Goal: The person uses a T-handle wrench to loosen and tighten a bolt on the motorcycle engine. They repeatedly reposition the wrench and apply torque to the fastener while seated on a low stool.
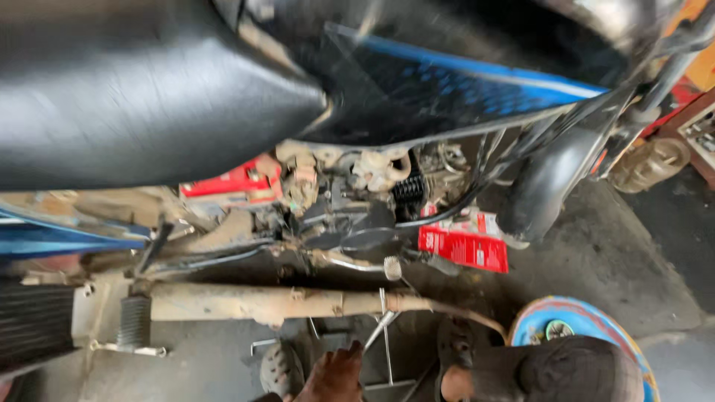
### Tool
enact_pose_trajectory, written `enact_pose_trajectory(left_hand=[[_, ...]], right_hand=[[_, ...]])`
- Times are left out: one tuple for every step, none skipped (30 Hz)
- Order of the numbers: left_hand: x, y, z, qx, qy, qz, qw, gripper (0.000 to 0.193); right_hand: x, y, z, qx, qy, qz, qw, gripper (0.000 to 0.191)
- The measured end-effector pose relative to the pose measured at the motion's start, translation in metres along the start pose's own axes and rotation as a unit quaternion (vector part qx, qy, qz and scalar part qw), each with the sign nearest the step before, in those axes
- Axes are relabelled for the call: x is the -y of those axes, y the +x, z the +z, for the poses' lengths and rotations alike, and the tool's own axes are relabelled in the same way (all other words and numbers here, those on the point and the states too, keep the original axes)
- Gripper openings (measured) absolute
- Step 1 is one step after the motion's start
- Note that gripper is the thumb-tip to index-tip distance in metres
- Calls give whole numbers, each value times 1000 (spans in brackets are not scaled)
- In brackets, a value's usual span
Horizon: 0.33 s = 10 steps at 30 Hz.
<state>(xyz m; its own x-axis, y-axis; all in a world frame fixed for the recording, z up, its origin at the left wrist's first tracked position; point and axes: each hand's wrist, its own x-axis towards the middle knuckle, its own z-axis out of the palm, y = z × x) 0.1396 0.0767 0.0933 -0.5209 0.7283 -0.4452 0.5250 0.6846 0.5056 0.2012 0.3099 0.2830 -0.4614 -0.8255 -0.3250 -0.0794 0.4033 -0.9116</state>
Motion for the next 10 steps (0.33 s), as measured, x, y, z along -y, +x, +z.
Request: enact_pose_trajectory(left_hand=[[-4, -14, -3, -8, -4, 3, 1000, 64], [-8, -29, -4, -61, -15, 24, 998, 66], [-14, -43, -1, -116, -31, 41, 992, 69], [-20, -54, 0, -104, -48, 33, 993, 69], [-21, -57, -5, -97, -56, 31, 993, 70], [-24, -61, -9, -91, -61, 30, 993, 71], [-25, -66, -13, -125, -53, 56, 989, 73], [-24, -70, -17, -158, -44, 82, 983, 75], [-24, -70, -19, -195, -35, 107, 974, 78], [-26, -69, -17, -152, -32, 47, 987, 72]], right_hand=[[0, -6, -16, 0, -6, -35, 999, 17], [1, -13, -27, -1, -1, -59, 998, 18], [0, -20, -43, -40, -10, -93, 995, 19], [-2, -24, -60, -119, -31, -122, 985, 19], [-8, -24, -88, -244, -74, -143, 956, 20], [-16, -19, -125, -362, -121, -148, 912, 21], [-25, -12, -167, -462, -187, -132, 857, 21], [-33, -6, -207, -550, -255, -104, 788, 22], [-40, 0, -244, -598, -304, -54, 740, 23], [-51, 11, -275, -637, -454, 4, 623, 14]])
